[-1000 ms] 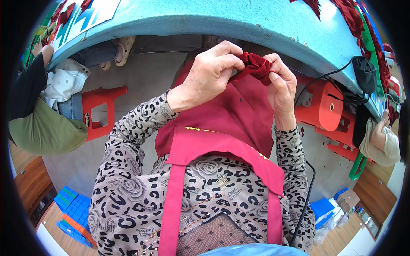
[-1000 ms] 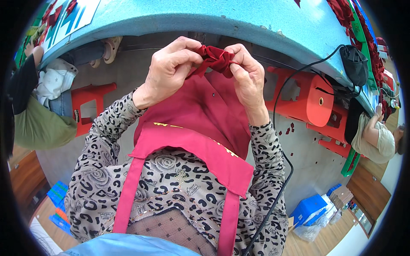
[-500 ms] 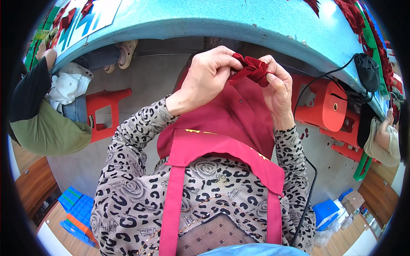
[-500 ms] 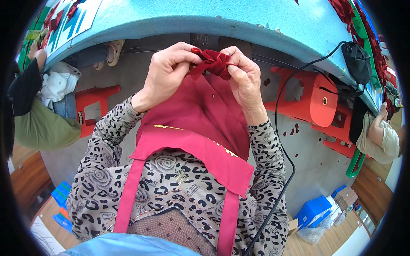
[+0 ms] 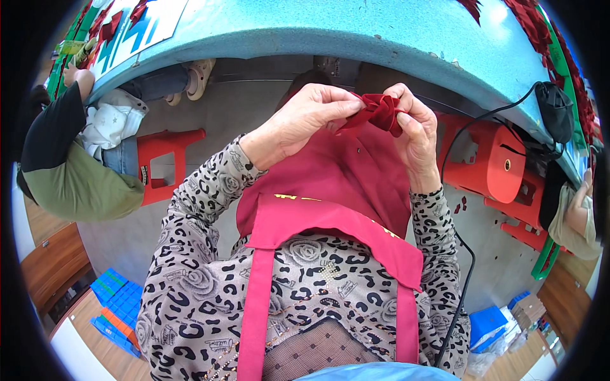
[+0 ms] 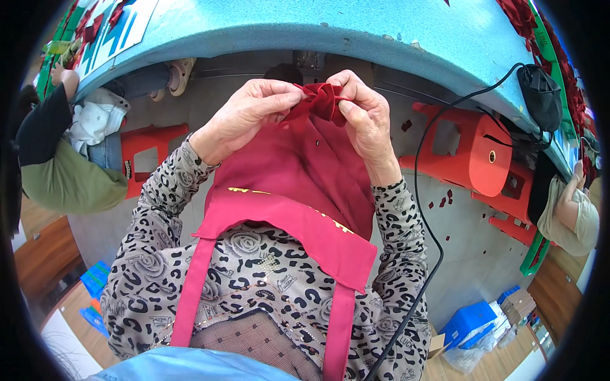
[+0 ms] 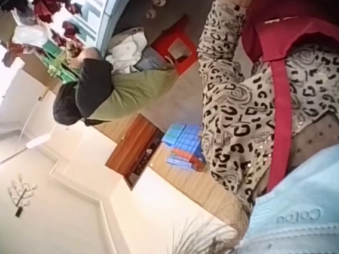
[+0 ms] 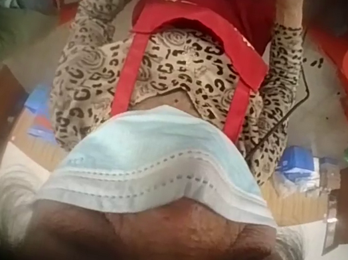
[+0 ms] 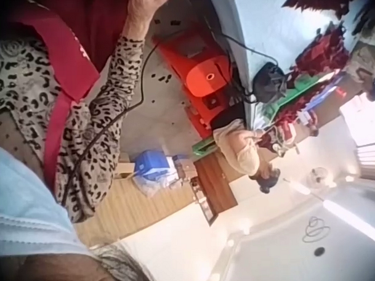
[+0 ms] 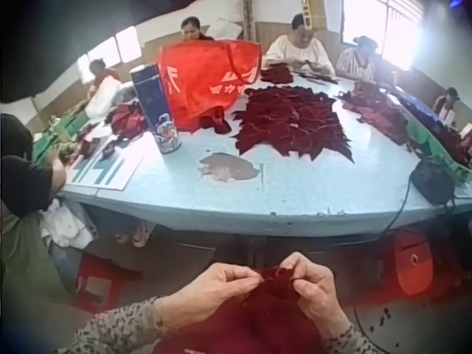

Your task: Folding and shaping red fabric pieces into flower components at a workshop table.

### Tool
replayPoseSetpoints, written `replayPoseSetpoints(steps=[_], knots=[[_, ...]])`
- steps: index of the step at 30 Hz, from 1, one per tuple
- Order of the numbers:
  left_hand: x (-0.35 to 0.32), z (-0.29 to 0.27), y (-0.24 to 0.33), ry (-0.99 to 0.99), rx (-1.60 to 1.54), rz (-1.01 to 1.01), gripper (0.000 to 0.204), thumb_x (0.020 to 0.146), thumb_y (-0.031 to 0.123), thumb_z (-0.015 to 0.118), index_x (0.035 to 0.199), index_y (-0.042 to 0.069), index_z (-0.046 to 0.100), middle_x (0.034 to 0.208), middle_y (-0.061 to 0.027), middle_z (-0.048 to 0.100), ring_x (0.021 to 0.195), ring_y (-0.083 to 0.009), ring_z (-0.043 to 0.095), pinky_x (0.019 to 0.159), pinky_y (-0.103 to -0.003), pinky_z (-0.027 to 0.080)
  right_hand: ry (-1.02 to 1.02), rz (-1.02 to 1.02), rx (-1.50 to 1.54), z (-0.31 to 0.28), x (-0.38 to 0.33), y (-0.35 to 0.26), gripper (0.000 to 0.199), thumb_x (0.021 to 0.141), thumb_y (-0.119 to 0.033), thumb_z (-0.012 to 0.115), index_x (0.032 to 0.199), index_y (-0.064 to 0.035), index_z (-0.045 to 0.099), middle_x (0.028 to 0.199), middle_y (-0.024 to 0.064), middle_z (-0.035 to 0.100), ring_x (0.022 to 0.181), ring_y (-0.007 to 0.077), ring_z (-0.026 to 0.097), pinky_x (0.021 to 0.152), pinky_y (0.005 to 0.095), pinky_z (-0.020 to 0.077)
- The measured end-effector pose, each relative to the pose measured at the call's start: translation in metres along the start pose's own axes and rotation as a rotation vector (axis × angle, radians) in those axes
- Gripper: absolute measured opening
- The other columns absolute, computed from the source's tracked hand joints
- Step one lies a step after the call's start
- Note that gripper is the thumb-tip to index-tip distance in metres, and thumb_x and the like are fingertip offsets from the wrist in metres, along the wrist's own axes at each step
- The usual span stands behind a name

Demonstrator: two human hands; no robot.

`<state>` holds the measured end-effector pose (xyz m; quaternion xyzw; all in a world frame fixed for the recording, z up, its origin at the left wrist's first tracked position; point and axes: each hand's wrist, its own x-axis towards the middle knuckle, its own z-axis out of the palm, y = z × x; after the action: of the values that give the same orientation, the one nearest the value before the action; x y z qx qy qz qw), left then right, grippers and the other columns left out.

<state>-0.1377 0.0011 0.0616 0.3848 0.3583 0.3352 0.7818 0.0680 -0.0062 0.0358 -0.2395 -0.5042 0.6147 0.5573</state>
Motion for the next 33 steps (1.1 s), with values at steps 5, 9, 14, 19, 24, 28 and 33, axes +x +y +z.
replayPoseSetpoints(steps=[5, 9, 14, 19, 24, 28, 33], knots=[[-0.003, 0.026, 0.023, -0.073, 0.002, 0.024, 0.017, 0.088, 0.019, 0.064, 0.097, 0.004, 0.067, 0.085, 0.0027, 0.061, 0.073, -0.0031, 0.050, 0.069, -0.018, 0.042, -0.035, -0.049, -0.075, -0.001, 0.011, -0.035, 0.010, 0.080, -0.007, 0.052, 0.072, -0.0017, 0.049, 0.098, 0.0068, 0.049, 0.083, 0.0104, 0.045, 0.073, 0.0232, 0.0370], [-0.007, 0.051, 0.053, -0.070, 0.059, 0.072, 0.018, 0.088, 0.019, 0.063, 0.099, 0.005, 0.066, 0.085, 0.0033, 0.061, 0.072, -0.0033, 0.049, 0.069, -0.019, 0.042, -0.032, -0.061, -0.171, 0.001, 0.024, -0.071, 0.015, 0.081, -0.013, 0.054, 0.071, -0.0030, 0.048, 0.097, 0.0063, 0.048, 0.084, 0.0105, 0.043, 0.074, 0.0234, 0.0362], [-0.019, 0.044, 0.079, -0.164, -0.045, -0.034, 0.017, 0.090, 0.019, 0.061, 0.098, 0.005, 0.065, 0.086, 0.0025, 0.061, 0.076, -0.0049, 0.052, 0.072, -0.020, 0.043, -0.024, -0.024, -0.243, 0.031, 0.033, -0.099, 0.013, 0.079, -0.010, 0.052, 0.070, -0.0033, 0.047, 0.095, 0.0063, 0.047, 0.084, 0.0107, 0.042, 0.073, 0.0233, 0.0353], [-0.039, 0.057, 0.108, -0.071, -0.124, -0.089, 0.017, 0.086, 0.025, 0.066, 0.089, 0.009, 0.064, 0.080, 0.0032, 0.060, 0.074, -0.0041, 0.052, 0.065, -0.024, 0.043, -0.044, -0.074, -0.350, 0.055, 0.041, -0.123, 0.006, 0.077, 0.003, 0.049, 0.072, -0.0004, 0.047, 0.097, 0.0071, 0.049, 0.078, 0.0086, 0.045, 0.066, 0.0207, 0.0384], [-0.047, 0.089, 0.149, -0.106, -0.142, -0.163, 0.016, 0.086, 0.025, 0.066, 0.090, 0.010, 0.064, 0.082, 0.0030, 0.061, 0.076, -0.0055, 0.054, 0.066, -0.027, 0.045, -0.034, -0.094, -0.508, 0.068, 0.049, -0.177, 0.009, 0.072, 0.008, 0.046, 0.071, -0.0007, 0.045, 0.095, 0.0083, 0.050, 0.085, 0.0125, 0.046, 0.074, 0.0236, 0.0381], [-0.051, 0.090, 0.156, -0.096, -0.112, -0.170, 0.016, 0.085, 0.025, 0.066, 0.090, 0.010, 0.063, 0.082, 0.0026, 0.061, 0.076, -0.0064, 0.055, 0.066, -0.027, 0.047, -0.022, -0.130, -0.599, 0.065, 0.047, -0.180, 0.010, 0.071, 0.009, 0.047, 0.071, -0.0001, 0.046, 0.093, 0.0081, 0.052, 0.085, 0.0130, 0.049, 0.075, 0.0244, 0.0397], [-0.056, 0.083, 0.157, -0.153, -0.059, -0.221, 0.015, 0.085, 0.024, 0.066, 0.089, 0.010, 0.062, 0.083, 0.0023, 0.060, 0.075, -0.0070, 0.056, 0.065, -0.027, 0.048, -0.037, -0.066, -0.647, 0.076, 0.043, -0.189, 0.009, 0.071, 0.009, 0.048, 0.071, 0.0002, 0.046, 0.091, 0.0078, 0.053, 0.083, 0.0133, 0.050, 0.074, 0.0241, 0.0401]])
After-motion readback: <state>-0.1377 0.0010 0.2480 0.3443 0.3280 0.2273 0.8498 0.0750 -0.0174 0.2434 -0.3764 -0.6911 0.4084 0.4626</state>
